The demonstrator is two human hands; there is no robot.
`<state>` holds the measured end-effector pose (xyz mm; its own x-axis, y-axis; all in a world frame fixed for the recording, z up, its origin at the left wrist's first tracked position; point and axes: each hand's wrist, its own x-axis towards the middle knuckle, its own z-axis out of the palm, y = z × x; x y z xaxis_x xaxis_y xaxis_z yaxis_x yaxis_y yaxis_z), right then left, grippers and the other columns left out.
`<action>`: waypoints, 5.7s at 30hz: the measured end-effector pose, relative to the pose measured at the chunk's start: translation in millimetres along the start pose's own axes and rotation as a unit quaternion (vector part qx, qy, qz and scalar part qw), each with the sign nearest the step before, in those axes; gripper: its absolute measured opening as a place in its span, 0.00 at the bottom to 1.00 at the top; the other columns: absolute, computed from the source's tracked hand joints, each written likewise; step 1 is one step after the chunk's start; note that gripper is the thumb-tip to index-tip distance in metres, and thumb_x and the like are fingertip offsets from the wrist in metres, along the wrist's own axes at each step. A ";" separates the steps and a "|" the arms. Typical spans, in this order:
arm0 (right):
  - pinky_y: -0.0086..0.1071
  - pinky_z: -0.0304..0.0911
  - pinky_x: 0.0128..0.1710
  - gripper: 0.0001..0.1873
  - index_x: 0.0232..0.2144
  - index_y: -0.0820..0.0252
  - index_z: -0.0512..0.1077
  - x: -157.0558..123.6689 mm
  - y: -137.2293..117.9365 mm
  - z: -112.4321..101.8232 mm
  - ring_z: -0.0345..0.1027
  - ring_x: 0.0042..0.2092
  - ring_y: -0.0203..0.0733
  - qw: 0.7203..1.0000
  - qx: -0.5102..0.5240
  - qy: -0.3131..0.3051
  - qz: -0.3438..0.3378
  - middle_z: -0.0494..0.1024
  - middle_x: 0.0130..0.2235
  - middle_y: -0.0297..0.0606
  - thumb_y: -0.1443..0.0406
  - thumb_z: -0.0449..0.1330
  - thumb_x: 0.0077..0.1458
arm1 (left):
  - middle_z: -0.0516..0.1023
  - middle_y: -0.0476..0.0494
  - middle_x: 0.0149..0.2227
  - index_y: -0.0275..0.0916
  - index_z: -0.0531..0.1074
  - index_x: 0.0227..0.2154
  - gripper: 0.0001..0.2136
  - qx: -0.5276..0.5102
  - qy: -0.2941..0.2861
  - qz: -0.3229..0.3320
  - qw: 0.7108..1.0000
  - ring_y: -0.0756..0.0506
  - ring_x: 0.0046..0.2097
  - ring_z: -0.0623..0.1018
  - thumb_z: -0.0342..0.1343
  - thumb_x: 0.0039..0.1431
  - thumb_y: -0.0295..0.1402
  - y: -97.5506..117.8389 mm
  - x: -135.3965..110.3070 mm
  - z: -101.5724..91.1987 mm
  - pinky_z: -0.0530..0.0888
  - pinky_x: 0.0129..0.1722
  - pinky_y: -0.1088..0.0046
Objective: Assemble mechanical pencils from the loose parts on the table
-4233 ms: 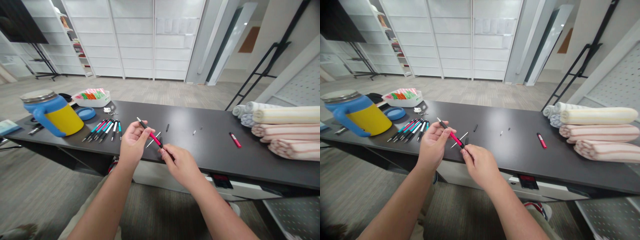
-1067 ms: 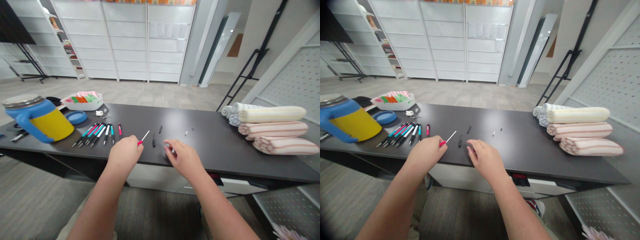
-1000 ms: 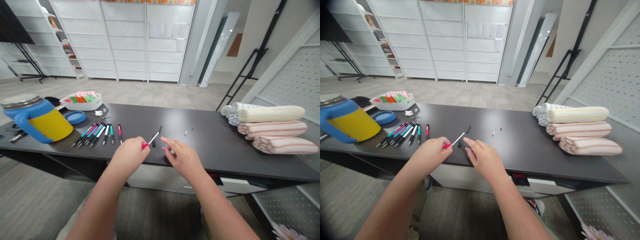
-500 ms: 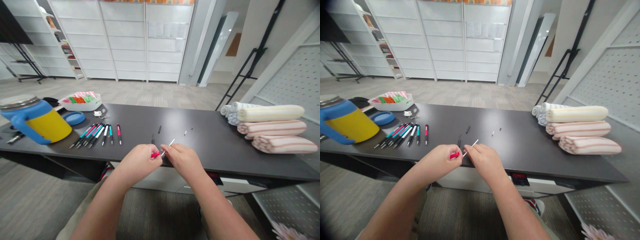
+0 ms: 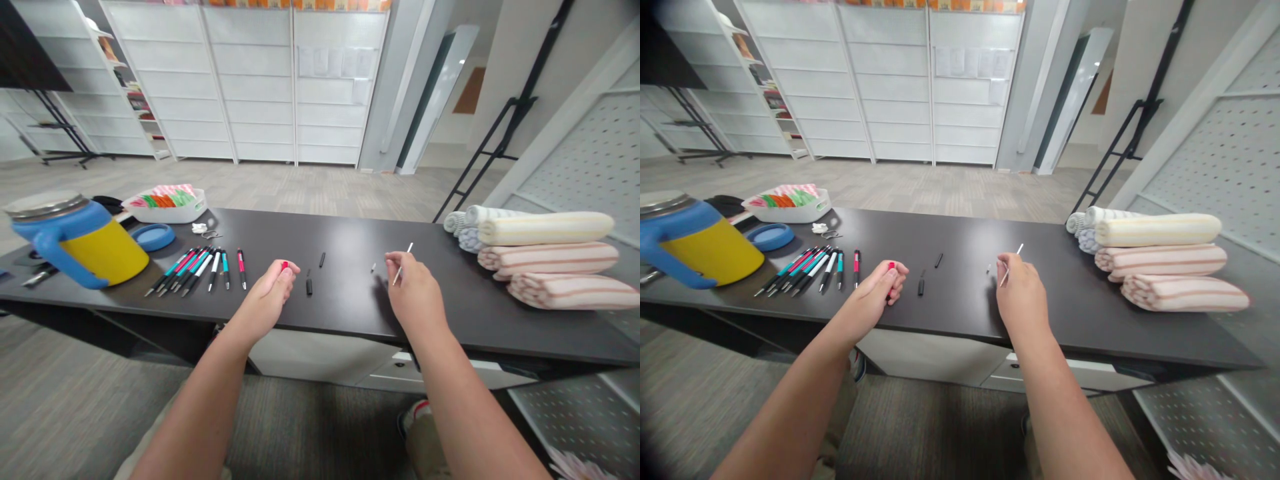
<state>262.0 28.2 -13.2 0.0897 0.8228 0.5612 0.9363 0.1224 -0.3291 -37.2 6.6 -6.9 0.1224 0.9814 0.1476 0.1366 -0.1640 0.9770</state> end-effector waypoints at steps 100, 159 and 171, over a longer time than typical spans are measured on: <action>0.31 0.66 0.36 0.21 0.32 0.55 0.68 -35.2 -83.1 9.0 0.76 0.38 0.42 0.778 0.568 -0.248 0.107 0.79 0.31 0.34 0.48 0.69 0.58 | 0.75 0.48 0.29 0.40 0.80 0.51 0.11 0.335 0.070 0.357 0.869 0.49 0.31 0.73 0.55 0.72 0.29 -16.0 -19.4 22.3 0.70 0.34 0.74; 0.32 0.62 0.29 0.18 0.37 0.58 0.77 -38.2 -87.5 1.9 0.69 0.29 0.39 0.860 0.467 -0.188 0.086 0.77 0.29 0.35 0.49 0.62 0.65 | 0.82 0.48 0.38 0.41 0.79 0.43 0.06 0.298 0.031 0.195 0.934 0.48 0.36 0.78 0.65 0.66 0.36 1.0 -18.1 23.9 0.71 0.37 0.75; 0.37 0.67 0.41 0.12 0.40 0.53 0.78 -40.0 -94.8 -18.1 0.75 0.37 0.45 0.935 0.322 -0.109 -0.097 0.83 0.39 0.38 0.56 0.58 0.70 | 0.80 0.45 0.41 0.41 0.74 0.43 0.08 0.343 -0.007 0.211 0.915 0.45 0.42 0.78 0.52 0.74 0.37 -2.9 -16.6 25.7 0.72 0.43 0.69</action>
<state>175.8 -26.4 9.4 -0.1983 0.8353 0.5128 0.5231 0.5326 -0.6653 -14.3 -11.7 -16.1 0.3192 0.8158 0.4823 0.6586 -0.5569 0.5061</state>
